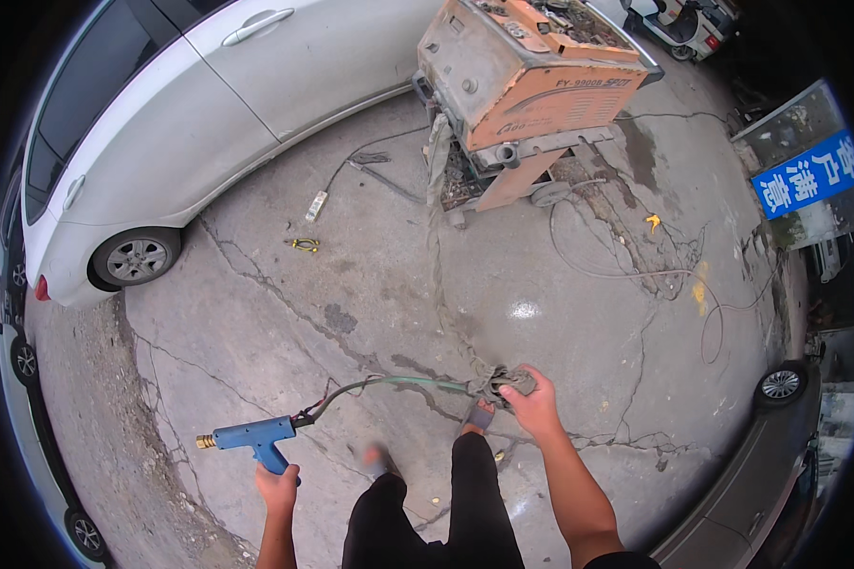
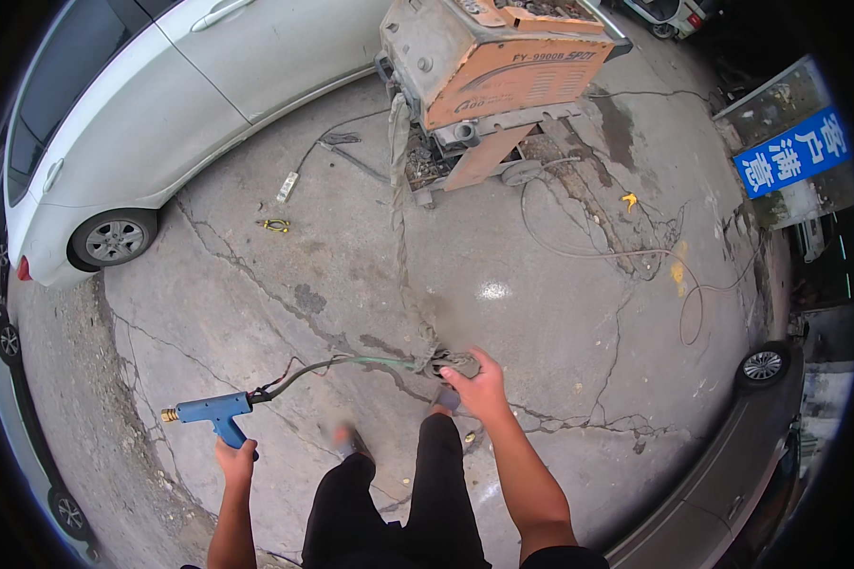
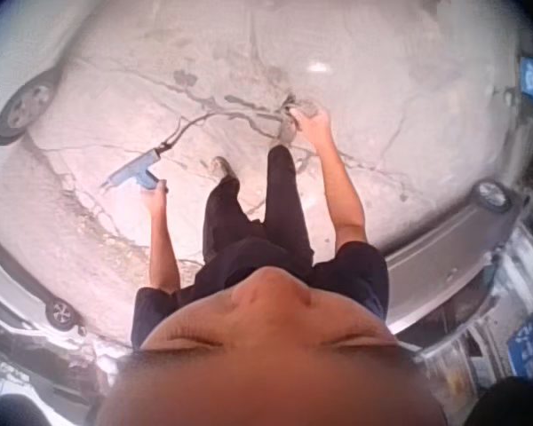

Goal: The person uses a heat gun to apply heat to the lower edge of a car bumper, then uses a screwdriver to scrape and smooth the surface. They also use an angle grinder on the bumper area. Finally, they move a tool cart and walk around the garage area.

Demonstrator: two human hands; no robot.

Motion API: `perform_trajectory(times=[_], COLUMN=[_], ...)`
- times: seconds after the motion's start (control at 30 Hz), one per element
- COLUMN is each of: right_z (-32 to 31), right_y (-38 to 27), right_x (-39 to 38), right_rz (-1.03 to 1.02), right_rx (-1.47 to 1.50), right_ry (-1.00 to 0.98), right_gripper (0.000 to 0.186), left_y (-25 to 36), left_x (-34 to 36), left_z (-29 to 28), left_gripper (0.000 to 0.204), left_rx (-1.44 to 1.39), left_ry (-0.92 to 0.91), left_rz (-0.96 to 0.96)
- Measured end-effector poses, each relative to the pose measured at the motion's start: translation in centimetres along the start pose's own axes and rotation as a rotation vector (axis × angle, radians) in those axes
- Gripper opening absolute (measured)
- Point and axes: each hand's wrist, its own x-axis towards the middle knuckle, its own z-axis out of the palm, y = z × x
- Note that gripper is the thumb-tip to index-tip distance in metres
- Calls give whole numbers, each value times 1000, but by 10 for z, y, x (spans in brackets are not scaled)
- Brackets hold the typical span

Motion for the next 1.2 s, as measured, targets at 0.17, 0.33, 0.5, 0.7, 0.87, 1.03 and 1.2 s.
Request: perform_trajectory(times=[0.17,0.33,0.5,0.7,0.87,1.03,1.2], right_z=[-148,-271,-352,-411,-381,-298,-240], right_y=[-179,-335,-506,-662,-771,-833,-826], right_x=[-83,-176,-189,-119,-47,-2,42], right_rz=[-614,-1061,-1149,-1170,-1181,-1138,-1168], right_rx=[167,312,584,577,374,143,226], right_ry=[275,454,684,683,862,552,614], right_gripper=[71,71,37,31,33,36,32], left_y=[197,263,333,375,453,732,812], left_x=[-31,-41,-51,-60,-74,-138,-77], left_z=[21,112,237,382,416,321,306], left_gripper=[29,27,23,22,80,96,70], left_rx=[-194,-345,-445,-316,218,-447,-649], left_ry=[-270,-469,-696,-1038,-1017,-884,-1008], left_rz=[119,204,48,-352,1067,1283,1395])
